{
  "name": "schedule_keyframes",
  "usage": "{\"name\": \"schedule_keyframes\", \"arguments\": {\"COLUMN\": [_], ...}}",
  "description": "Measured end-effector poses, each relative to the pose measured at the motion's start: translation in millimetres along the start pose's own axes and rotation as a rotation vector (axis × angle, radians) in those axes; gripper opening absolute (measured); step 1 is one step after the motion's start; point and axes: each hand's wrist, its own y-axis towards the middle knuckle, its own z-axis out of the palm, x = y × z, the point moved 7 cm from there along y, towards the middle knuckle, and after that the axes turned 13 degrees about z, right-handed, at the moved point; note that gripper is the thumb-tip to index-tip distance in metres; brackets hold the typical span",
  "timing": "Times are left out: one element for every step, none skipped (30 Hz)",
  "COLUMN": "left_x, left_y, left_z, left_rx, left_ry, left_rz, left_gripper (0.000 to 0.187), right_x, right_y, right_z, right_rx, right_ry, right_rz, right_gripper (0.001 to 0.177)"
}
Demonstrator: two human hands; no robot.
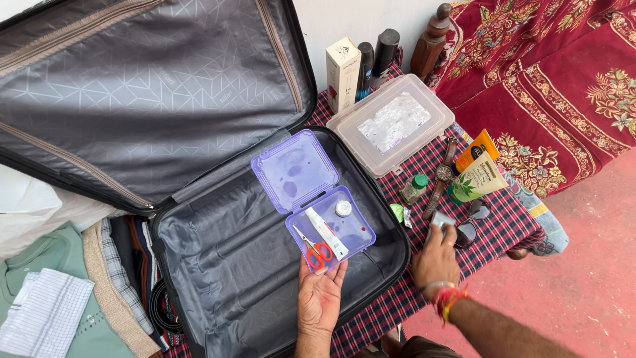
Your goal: The person packs a suitcase by coiling a black belt and placing it inside. They then open a small purple container, add a pair of scissors and a tube of cream, close it, and place it in the suitcase. Finally, they place a larger clear container with toiletries into the suitcase.
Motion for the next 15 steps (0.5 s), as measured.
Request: {"name": "schedule_keyframes", "arguments": {"left_x": [0,0,-1,-1,-2,-1,0,0,0,0,1,1,0,0,0], "left_y": [0,0,0,1,1,0,0,0,0,1,1,0,-1,-1,-1], "left_z": [0,0,1,1,2,2,1,1,0,0,1,1,0,0,0], "left_rx": [0.002,0.003,0.005,0.009,0.012,0.011,0.009,0.005,0.002,0.007,0.011,0.015,0.008,0.006,0.003], "left_ry": [-0.006,-0.011,-0.016,-0.013,-0.009,-0.007,-0.001,0.003,0.007,0.003,0.000,-0.001,0.002,0.005,0.007], "left_rz": [0.004,0.009,0.013,0.010,0.007,0.005,0.002,0.002,0.002,0.002,0.002,0.000,0.000,-0.003,-0.005], "left_gripper": [0.075,0.075,0.075,0.075,0.075,0.075,0.075,0.075,0.075,0.076,0.076,0.077,0.077,0.078,0.078], "right_x": [-1,-3,-6,-7,-9,-12,-14,-12,-10,-7,-6,-6,-7,-12,-17], "right_y": [-9,-15,-21,-24,-24,-23,-21,-19,-16,-13,-7,-3,0,3,6], "right_z": [-1,-2,-4,-5,-8,-10,-11,-13,-14,-13,-8,-4,1,7,13], "right_rx": [-0.011,0.008,0.028,0.045,0.024,0.005,-0.015,-0.056,-0.098,-0.138,-0.118,-0.097,-0.077,-0.054,-0.032], "right_ry": [0.009,0.012,0.015,0.019,0.037,0.053,0.069,0.078,0.088,0.099,0.099,0.100,0.100,0.095,0.091], "right_rz": [-0.038,-0.063,-0.088,-0.114,-0.091,-0.069,-0.048,-0.068,-0.089,-0.114,-0.114,-0.112,-0.110,-0.050,0.010], "right_gripper": [0.065,0.067,0.069,0.070,0.071,0.073,0.076,0.078,0.081,0.083,0.082,0.081,0.080,0.080,0.080]}}
